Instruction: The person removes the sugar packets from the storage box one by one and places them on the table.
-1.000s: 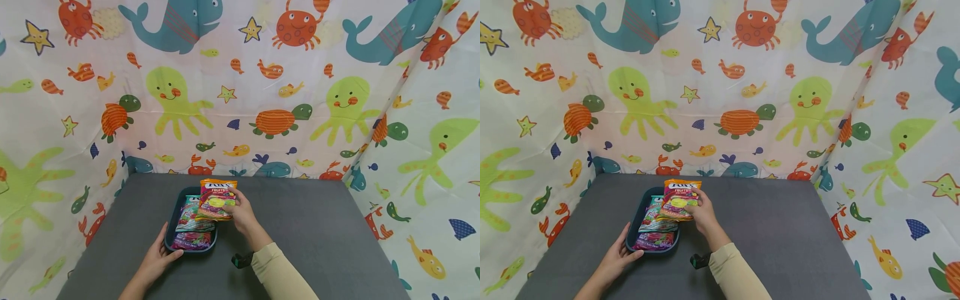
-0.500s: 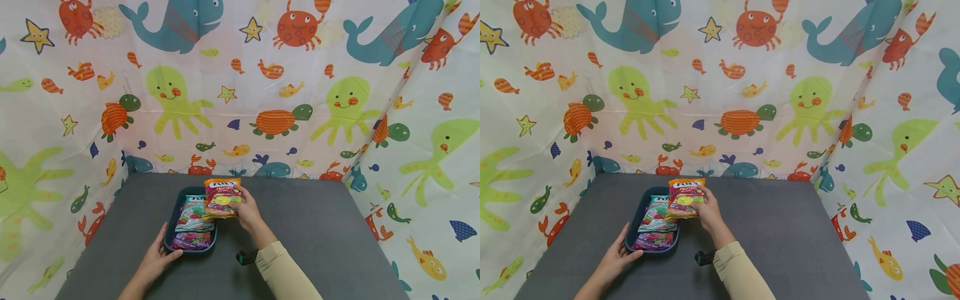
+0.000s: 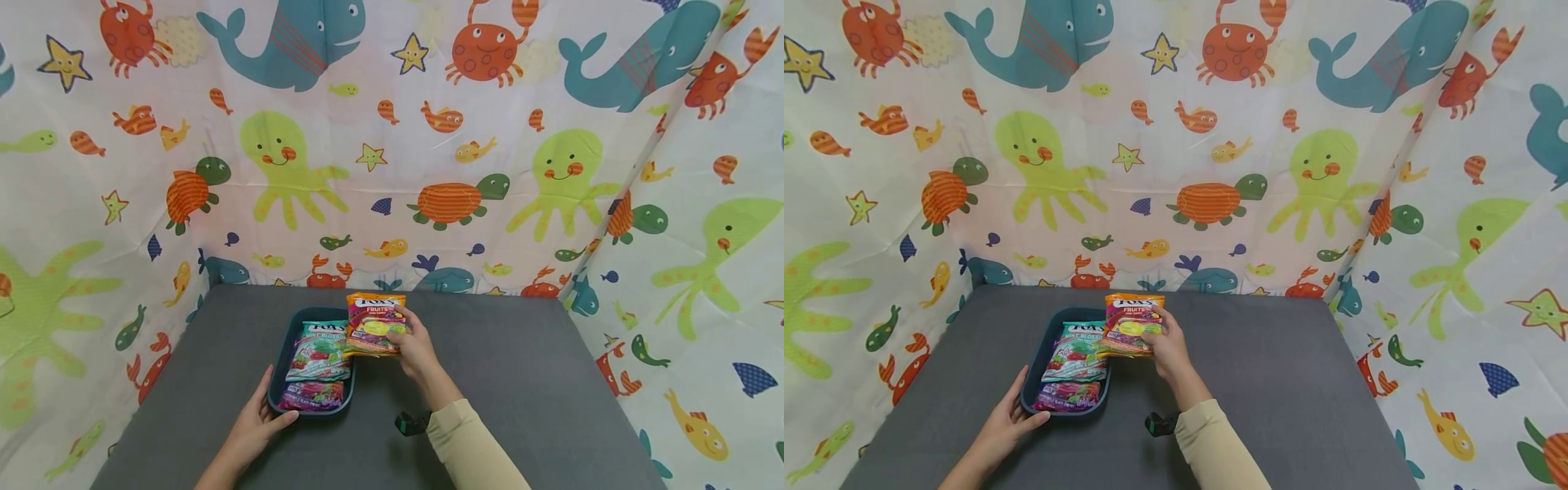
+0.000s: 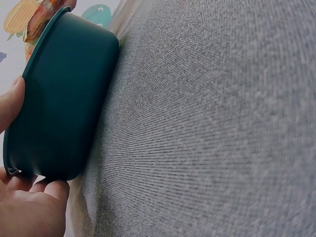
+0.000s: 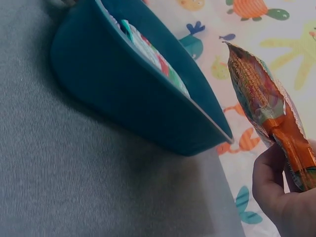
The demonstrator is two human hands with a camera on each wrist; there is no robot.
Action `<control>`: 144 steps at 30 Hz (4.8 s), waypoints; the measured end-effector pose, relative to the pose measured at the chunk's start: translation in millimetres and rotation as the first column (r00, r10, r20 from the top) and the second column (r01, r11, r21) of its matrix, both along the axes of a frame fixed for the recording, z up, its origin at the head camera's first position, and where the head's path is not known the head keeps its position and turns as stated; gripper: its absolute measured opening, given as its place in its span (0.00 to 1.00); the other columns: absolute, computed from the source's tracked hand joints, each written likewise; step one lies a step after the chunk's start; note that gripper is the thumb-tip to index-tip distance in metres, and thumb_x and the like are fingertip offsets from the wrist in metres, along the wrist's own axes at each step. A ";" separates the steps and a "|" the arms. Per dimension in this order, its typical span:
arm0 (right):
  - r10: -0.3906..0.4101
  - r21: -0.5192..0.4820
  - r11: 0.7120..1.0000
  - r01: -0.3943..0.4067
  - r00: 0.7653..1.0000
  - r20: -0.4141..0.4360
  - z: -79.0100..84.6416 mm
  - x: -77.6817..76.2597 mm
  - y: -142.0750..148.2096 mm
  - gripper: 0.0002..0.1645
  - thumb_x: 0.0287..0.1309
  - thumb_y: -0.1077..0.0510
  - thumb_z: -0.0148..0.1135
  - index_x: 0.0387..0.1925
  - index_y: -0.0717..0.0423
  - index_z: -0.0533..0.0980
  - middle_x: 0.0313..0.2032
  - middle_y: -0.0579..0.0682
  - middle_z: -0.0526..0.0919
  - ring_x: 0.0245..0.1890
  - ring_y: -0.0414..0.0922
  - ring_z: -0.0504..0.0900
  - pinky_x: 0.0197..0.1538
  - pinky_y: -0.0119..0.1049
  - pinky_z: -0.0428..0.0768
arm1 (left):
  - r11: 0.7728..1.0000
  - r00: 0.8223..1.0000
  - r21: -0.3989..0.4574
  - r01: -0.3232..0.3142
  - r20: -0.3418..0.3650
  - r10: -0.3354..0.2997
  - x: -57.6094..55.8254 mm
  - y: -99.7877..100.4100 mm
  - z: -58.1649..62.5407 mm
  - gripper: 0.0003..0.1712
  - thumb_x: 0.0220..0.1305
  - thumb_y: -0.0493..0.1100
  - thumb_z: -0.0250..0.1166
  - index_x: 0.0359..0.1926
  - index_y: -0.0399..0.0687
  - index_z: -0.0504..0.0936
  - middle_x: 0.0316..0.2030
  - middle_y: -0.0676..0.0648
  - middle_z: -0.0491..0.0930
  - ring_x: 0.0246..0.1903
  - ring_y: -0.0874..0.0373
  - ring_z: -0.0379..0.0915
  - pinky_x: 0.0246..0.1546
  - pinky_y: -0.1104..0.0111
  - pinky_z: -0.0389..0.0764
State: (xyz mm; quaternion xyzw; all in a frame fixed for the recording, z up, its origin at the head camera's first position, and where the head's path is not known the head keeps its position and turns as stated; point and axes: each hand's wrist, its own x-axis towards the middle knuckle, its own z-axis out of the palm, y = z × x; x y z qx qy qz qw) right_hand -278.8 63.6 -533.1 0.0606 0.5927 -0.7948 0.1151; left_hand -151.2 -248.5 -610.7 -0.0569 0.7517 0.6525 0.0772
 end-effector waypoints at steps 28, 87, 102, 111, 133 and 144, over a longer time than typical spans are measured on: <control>-0.052 0.090 0.995 0.049 0.998 0.031 -15.1 -10.8 25.2 0.38 0.66 0.70 0.57 0.73 0.42 0.64 0.68 0.63 0.68 0.52 0.56 0.80 0.47 0.46 0.87 | 1.000 1.000 -0.011 -0.005 -0.018 0.005 1.6 1.0 3.4 0.62 0.64 0.49 0.72 0.82 0.61 0.35 0.80 0.39 0.45 0.75 0.41 0.52 0.60 0.76 0.74; -0.044 0.210 0.977 0.034 0.998 0.046 -51.7 -34.3 28.7 0.41 0.65 0.71 0.55 0.75 0.44 0.62 0.66 0.65 0.70 0.45 0.52 0.80 0.32 0.37 0.80 | 1.000 0.999 0.004 0.003 -0.037 -0.003 -1.8 0.7 11.8 0.60 0.63 0.46 0.72 0.82 0.64 0.39 0.80 0.39 0.47 0.76 0.40 0.53 0.66 0.61 0.72; -0.051 0.313 0.949 0.045 0.999 0.010 -60.1 -36.6 28.1 0.43 0.61 0.74 0.57 0.75 0.47 0.62 0.71 0.63 0.62 0.56 0.58 0.74 0.46 0.41 0.83 | 1.000 1.000 -0.009 -0.014 -0.009 0.014 -1.8 0.4 5.1 0.61 0.62 0.48 0.74 0.82 0.64 0.40 0.80 0.41 0.47 0.75 0.41 0.54 0.66 0.60 0.73; -0.081 0.638 0.756 0.150 0.987 -0.136 -67.4 -32.4 21.0 0.43 0.56 0.67 0.65 0.74 0.53 0.64 0.68 0.61 0.70 0.60 0.58 0.73 0.62 0.56 0.77 | 1.000 1.000 0.007 -0.018 -0.002 0.018 0.5 0.0 0.0 0.61 0.62 0.47 0.74 0.82 0.64 0.39 0.80 0.40 0.47 0.75 0.40 0.53 0.66 0.59 0.73; -0.037 0.810 0.524 0.263 0.957 -0.287 -70.8 -20.0 25.4 0.37 0.59 0.59 0.69 0.69 0.57 0.69 0.59 0.62 0.77 0.58 0.59 0.71 0.62 0.59 0.72 | 0.999 1.000 0.034 -0.015 -0.001 0.015 2.5 0.3 0.3 0.61 0.63 0.47 0.73 0.82 0.65 0.38 0.80 0.39 0.47 0.75 0.40 0.54 0.63 0.64 0.76; -0.073 0.738 0.582 0.343 0.925 -0.373 -54.2 -17.3 18.6 0.36 0.63 0.61 0.68 0.69 0.62 0.67 0.57 0.65 0.79 0.56 0.59 0.77 0.60 0.58 0.76 | 1.000 1.000 0.023 -0.014 -0.003 0.014 1.7 0.0 0.2 0.60 0.63 0.47 0.72 0.82 0.63 0.38 0.80 0.40 0.46 0.75 0.40 0.53 0.65 0.60 0.74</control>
